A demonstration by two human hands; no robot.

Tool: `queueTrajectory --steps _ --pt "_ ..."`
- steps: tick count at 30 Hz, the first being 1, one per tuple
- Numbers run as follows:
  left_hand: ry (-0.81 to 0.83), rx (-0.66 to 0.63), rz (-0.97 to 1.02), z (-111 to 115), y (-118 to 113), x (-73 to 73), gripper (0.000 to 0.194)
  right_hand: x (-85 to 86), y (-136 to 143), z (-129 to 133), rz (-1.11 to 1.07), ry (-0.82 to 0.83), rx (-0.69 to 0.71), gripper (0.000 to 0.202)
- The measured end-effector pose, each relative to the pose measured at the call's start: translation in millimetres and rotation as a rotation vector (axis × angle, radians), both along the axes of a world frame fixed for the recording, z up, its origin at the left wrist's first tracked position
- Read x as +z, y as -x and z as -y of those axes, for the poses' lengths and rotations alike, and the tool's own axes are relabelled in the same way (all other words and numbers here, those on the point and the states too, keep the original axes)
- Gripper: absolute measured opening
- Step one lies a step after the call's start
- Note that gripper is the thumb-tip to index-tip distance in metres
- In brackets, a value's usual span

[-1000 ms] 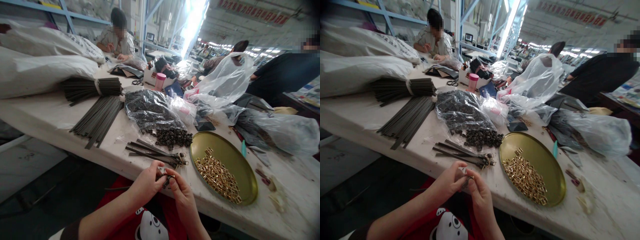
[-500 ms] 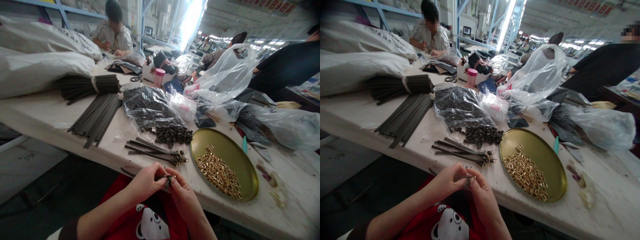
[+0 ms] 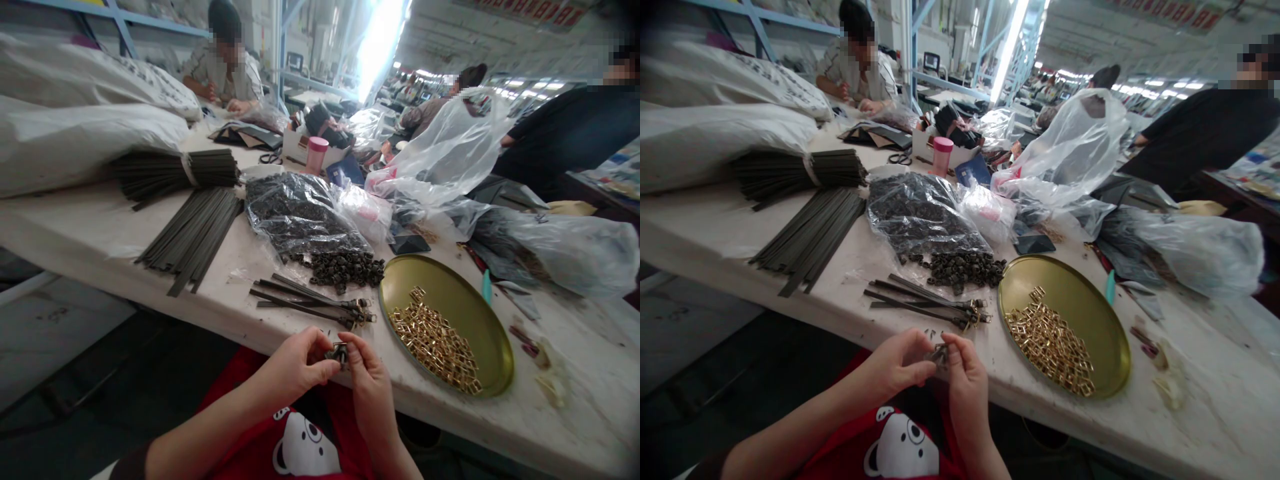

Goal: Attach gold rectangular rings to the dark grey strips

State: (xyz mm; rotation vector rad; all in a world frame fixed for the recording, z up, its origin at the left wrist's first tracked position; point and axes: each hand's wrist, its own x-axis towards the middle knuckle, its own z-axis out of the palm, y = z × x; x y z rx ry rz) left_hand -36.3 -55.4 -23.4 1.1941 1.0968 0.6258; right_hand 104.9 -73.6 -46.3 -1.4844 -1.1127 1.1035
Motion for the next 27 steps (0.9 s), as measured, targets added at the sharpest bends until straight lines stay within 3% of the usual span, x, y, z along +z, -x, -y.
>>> queueTrajectory --steps 3,7,12,20,27 --pt "-0.084 -0.006 -0.085 0.9 -1.2 -2.0 0.022 -0.9 0.4 1.3 0.125 -0.12 0.002 0.025" --pt "-0.184 0.064 -0.204 2.5 -4.8 -3.7 0.013 -7.3 0.5 2.5 0.177 -0.145 -0.003 0.023" --pt "-0.217 0.032 -0.232 3.8 -5.8 -7.2 0.008 -14.0 0.2 0.9 0.117 -0.096 -0.081 0.022" --pt "-0.246 -0.022 -0.306 2.4 -3.5 -2.9 0.01 -14.8 -1.0 -1.2 0.043 -0.026 0.029 0.025" --pt "-0.195 0.008 -0.213 -0.7 -2.0 -7.3 0.011 -13.3 -5.6 -0.5 -0.032 -0.044 0.075 0.02"
